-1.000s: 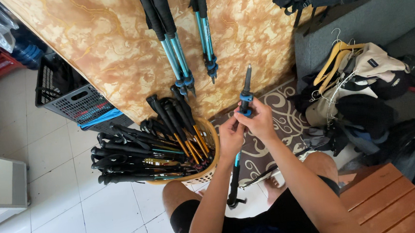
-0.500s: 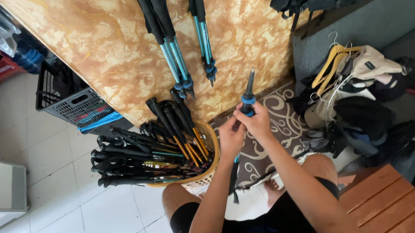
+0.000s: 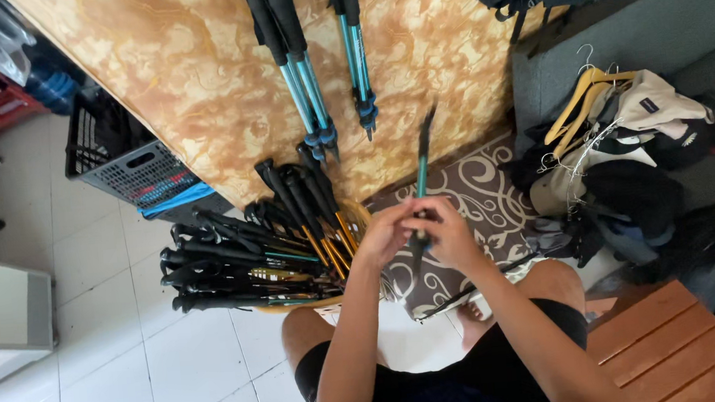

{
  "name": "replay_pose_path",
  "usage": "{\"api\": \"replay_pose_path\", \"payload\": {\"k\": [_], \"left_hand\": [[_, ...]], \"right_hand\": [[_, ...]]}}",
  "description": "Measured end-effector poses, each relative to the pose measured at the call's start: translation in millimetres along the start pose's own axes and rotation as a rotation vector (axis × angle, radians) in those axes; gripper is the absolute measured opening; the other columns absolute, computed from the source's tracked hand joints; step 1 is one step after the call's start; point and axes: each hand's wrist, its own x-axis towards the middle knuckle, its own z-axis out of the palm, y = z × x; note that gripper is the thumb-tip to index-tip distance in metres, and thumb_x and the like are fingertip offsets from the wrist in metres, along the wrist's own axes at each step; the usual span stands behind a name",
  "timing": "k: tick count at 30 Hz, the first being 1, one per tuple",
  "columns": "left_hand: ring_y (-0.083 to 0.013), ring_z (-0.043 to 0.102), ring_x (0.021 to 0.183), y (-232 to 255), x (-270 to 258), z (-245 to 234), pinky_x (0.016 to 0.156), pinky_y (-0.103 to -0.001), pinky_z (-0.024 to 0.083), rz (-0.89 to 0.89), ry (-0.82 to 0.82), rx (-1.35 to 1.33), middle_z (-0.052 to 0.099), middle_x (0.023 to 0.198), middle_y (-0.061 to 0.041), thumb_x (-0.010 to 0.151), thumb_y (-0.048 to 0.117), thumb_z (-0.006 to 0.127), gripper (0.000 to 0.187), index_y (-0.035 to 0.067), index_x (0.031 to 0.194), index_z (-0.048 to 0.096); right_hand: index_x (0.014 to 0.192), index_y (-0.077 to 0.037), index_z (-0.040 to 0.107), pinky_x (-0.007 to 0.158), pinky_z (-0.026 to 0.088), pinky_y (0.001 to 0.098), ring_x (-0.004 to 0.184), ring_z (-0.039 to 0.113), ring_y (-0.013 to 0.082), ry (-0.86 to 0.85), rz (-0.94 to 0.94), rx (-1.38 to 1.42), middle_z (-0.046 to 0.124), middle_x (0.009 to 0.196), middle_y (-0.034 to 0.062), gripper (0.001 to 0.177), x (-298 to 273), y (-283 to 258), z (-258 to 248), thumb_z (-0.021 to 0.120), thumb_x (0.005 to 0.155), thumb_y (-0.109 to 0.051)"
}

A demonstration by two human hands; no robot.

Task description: The person assembles collapsible hiking poles by extending the sections, attaching the handles, and securing the straps. They then hang the completed poles on a wall-mounted rack.

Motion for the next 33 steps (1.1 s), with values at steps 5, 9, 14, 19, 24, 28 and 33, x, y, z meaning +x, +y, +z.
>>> {"api": "replay_pose_path", "payload": {"k": [5,9,14,19,24,28,33], "left_hand": [[-0.0113,0.07,0.083,-34,31,-31,0.068,-0.023,0.056,0.114,-0.042,0.053,0.076,0.12,-0.011,0.098,0.016,0.084,0.055,-0.002,0.147,0.067],[-0.0177,0.078,0.112,-39,7,-23,0.091,-0.03,0.065,0.139,-0.104,0.044,0.078,0.129,-0.005,0.098,0.007,0.081,0.053,0.008,0.149,0.069],[-0.0114,0.077,0.104,-50,-22,3,0.087,-0.025,0.065,0.257,-0.112,0.175,0.078,0.119,-0.004,0.093,0.003,0.085,0.063,0.006,0.153,0.065],[-0.0115,0.075,0.098,-44,-23,-1,0.089,-0.026,0.063,0.363,-0.088,0.317,0.079,0.111,-0.006,0.081,-0.001,0.095,0.069,0.005,0.145,0.071],[-0.022,0.071,0.109,7,-12,8,0.092,-0.036,0.064,0.47,0.017,0.353,0.071,0.133,-0.016,0.104,0.025,0.08,0.055,0.008,0.154,0.062],[-0.0258,0.066,0.13,32,1,25,0.112,-0.048,0.057,0.699,-0.041,0.291,0.067,0.15,-0.019,0.116,0.021,0.063,0.045,0.006,0.158,0.06],[-0.0347,0.082,0.093,50,10,45,0.086,-0.047,0.07,0.709,-0.036,0.091,0.078,0.119,-0.026,0.114,0.009,0.062,0.029,-0.001,0.141,0.067]], "right_hand": [[0.13,-0.011,0.081,0.106,0.057,0.0481,0.126,0.067,0.0391,-0.043,-0.018,-0.034,0.069,0.131,0.0153,0.039,-25,-13,-13,0.065,0.096,-0.004],[0.131,-0.003,0.079,0.093,0.064,0.0462,0.116,0.077,0.0356,0.053,0.321,0.127,0.08,0.121,0.0158,0.042,-36,3,-21,0.065,0.093,0.009],[0.155,0.003,0.051,0.103,0.059,0.0472,0.127,0.068,0.0377,0.151,0.743,0.376,0.066,0.14,0.0245,0.066,19,9,-24,0.081,0.101,-0.02],[0.149,0.0,0.059,0.082,0.067,0.0372,0.094,0.079,0.0262,0.113,0.77,0.577,0.079,0.112,0.0212,0.058,32,34,-10,0.084,0.097,-0.01],[0.141,0.0,0.064,0.079,0.066,0.0424,0.091,0.076,0.027,-0.004,0.746,0.764,0.075,0.107,0.017,0.039,20,24,4,0.064,0.102,0.003],[0.133,-0.001,0.062,0.052,0.045,0.0264,0.058,0.046,0.0128,0.079,0.795,0.98,0.053,0.078,0.0063,0.034,-4,19,34,0.057,0.1,-0.007],[0.116,-0.007,0.067,0.036,0.032,0.021,0.039,0.035,0.0091,0.093,0.956,1.223,0.038,0.06,0.0,0.043,-43,38,69,0.049,0.117,-0.047]]}}
